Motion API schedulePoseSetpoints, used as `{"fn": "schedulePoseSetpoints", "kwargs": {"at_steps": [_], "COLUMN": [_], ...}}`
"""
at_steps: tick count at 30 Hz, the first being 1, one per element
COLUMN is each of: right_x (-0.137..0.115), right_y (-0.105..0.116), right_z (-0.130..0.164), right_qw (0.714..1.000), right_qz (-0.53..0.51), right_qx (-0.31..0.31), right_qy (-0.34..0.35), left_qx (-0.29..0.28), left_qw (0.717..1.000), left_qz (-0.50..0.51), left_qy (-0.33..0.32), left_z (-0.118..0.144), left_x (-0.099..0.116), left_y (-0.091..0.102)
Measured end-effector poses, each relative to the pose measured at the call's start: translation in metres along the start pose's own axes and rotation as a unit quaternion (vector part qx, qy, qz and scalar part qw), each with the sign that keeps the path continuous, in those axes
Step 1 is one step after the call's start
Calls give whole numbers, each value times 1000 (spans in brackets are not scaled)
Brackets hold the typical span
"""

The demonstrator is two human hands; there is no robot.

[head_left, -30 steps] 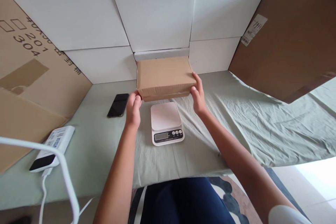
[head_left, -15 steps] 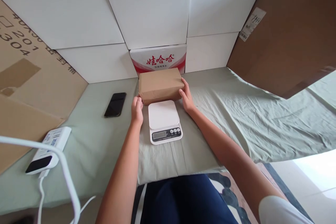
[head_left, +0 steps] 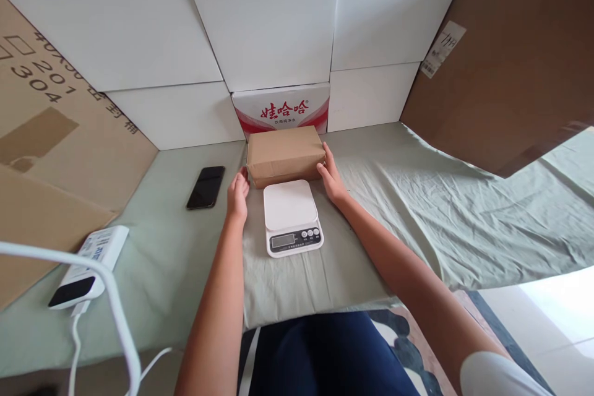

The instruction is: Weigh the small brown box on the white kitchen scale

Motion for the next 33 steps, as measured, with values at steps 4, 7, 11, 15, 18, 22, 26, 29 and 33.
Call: {"fn": "schedulePoseSetpoints", "kwargs": {"at_steps": [4, 7, 11, 15, 18, 22, 26, 29, 33], "right_x": [-4, -13, -30, -27, -17, -13, -19, -21, -28], "right_y": [-4, -3, 5, 16, 20, 21, 18, 15, 25], "right_z": [0, 3, 26, 71, 99, 110, 109, 110, 104], "right_qw": [1000, 999, 993, 988, 989, 992, 994, 994, 990], "right_qz": [5, 13, 48, 75, 53, 35, 41, 46, 59], "right_qx": [-2, 13, 37, 27, 12, 18, 14, 16, 54], "right_qy": [3, 35, 98, 133, 138, 116, 98, 99, 117], "left_qx": [-37, -42, -38, -38, -53, -74, -69, -61, -34], "left_qw": [999, 997, 993, 990, 992, 992, 994, 995, 992], "left_qz": [1, -3, 8, 20, 18, 15, 4, -8, -10], "left_qy": [-28, -59, -110, -134, -115, -101, -90, -79, -119], "left_z": [6, 8, 32, 83, 116, 129, 127, 128, 124], "left_x": [3, 19, 51, 72, 75, 73, 71, 70, 74], "left_y": [-15, -19, -9, 13, 25, 29, 28, 27, 31]}}
Point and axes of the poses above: each hand's wrist, its own z-axis away from the middle knuckle, its own y-axis out of the back of the hand, x = y × z, the point moved 1 cm from there along -z, towards the middle knuckle, and after that the axes turned 13 degrees about -y, right-handed, at the moved point
